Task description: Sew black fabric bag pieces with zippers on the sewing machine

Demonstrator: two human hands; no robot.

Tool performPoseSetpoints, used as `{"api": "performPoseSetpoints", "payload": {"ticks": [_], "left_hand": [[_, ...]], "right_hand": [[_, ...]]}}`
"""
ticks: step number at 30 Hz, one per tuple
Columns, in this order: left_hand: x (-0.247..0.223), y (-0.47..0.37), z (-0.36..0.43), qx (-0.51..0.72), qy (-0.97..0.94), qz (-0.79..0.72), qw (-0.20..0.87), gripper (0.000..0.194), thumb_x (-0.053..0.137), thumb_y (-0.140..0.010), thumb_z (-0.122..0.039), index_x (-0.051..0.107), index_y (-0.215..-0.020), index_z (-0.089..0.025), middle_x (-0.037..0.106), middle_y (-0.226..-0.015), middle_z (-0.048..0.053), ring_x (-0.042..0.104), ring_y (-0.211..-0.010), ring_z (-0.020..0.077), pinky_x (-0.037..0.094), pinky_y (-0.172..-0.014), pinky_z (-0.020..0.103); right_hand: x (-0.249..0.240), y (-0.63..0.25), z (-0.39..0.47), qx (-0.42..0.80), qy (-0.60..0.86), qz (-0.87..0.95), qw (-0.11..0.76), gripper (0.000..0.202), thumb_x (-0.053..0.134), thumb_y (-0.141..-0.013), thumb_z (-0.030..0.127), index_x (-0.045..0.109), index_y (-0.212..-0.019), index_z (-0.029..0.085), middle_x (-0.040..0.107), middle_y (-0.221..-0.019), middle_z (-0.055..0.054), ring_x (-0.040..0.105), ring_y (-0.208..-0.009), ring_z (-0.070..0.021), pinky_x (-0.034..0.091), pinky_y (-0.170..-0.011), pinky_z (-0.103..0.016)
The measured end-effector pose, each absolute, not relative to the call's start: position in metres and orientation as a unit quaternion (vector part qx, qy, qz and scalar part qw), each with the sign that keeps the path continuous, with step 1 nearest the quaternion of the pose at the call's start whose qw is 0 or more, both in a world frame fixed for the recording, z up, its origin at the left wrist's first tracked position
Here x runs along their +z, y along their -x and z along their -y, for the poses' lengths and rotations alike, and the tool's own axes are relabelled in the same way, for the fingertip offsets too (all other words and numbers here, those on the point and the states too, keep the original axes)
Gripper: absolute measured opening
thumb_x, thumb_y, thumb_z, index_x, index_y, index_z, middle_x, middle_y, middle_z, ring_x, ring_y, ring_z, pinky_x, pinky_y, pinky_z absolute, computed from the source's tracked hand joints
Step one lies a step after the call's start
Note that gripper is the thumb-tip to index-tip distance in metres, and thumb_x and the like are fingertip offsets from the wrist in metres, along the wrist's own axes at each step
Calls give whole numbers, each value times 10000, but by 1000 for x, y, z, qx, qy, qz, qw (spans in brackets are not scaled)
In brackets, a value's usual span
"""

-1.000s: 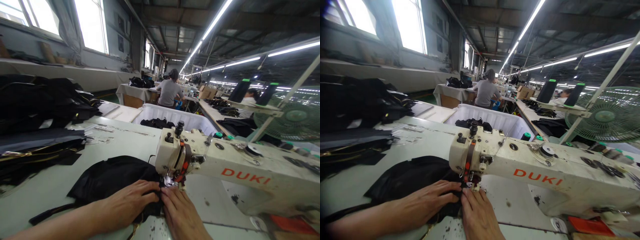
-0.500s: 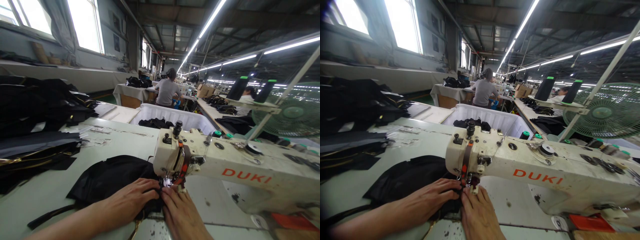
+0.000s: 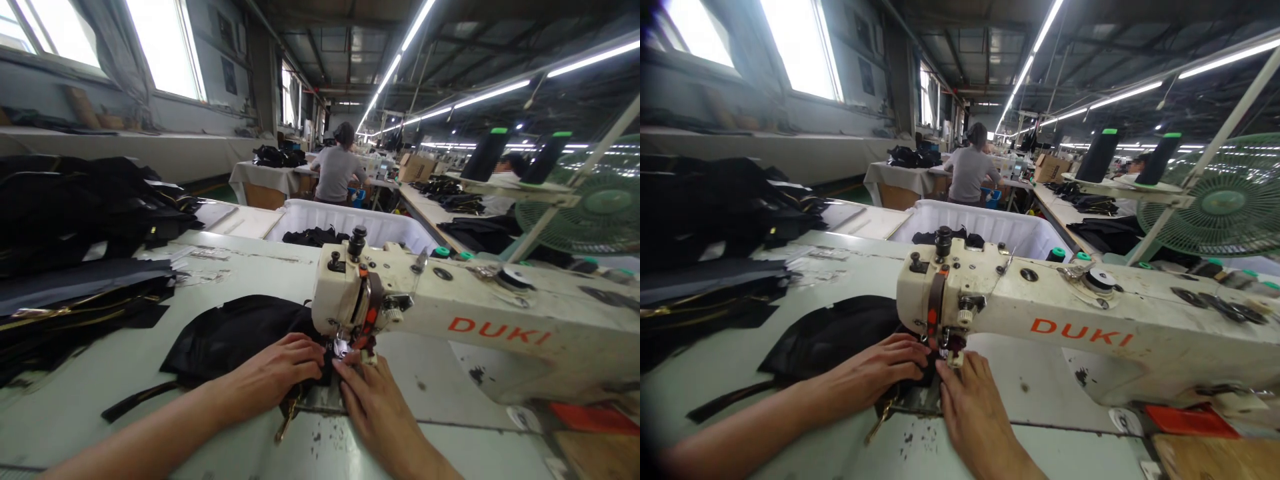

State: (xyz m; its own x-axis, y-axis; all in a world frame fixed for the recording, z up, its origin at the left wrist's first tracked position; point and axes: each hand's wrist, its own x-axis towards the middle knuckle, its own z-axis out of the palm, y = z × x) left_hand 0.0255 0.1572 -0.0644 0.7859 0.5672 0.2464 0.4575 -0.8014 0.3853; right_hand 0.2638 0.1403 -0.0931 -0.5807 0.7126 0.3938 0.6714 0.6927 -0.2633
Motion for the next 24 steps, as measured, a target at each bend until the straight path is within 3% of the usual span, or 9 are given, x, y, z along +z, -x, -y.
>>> {"api": "performPoseSetpoints", "payload": {"ticks": [6, 11, 17, 24], "left_hand": [[-61, -28, -147, 190, -913, -316, 175, 304, 391, -951, -40, 611, -1098, -189, 649, -1207, 68, 582, -1164, 188, 445, -1036, 310], [-65, -30, -140, 210, -907, -337, 141, 284, 527, -937, -165, 601, -1207, -218, 641, -1240, 62, 573, -1193, 211, 423, -1089, 357], [-74, -30, -139, 224, -903, -355, 94, 316, 505, -944, -182, 589, -1249, -181, 650, -1223, 105, 571, -1210, 241, 456, -1072, 394], [-76, -29, -137, 194, -898, -379, 114, 388, 527, -953, -227, 495, -1336, -173, 593, -1281, 118, 546, -1223, 243, 469, -1057, 388]], "right_hand": [[-91, -267, -138, 66, 403, 878, 251, 392, 469, -902, 75, 611, -1246, 199, 596, -1007, -128, 531, -1015, -299, 507, -863, -502], [-90, -268, -138, 62, 413, 868, 270, 396, 474, -896, 71, 622, -1228, 229, 600, -1001, -113, 532, -987, -289, 504, -849, -490], [-93, -267, -138, 53, 406, 879, 244, 443, 481, -874, 57, 587, -1276, 210, 588, -1016, -126, 528, -992, -297, 499, -853, -502], [-93, -267, -138, 42, 403, 884, 235, 485, 471, -875, 44, 545, -1330, 196, 587, -1034, -137, 534, -1000, -299, 502, -850, -491]]}}
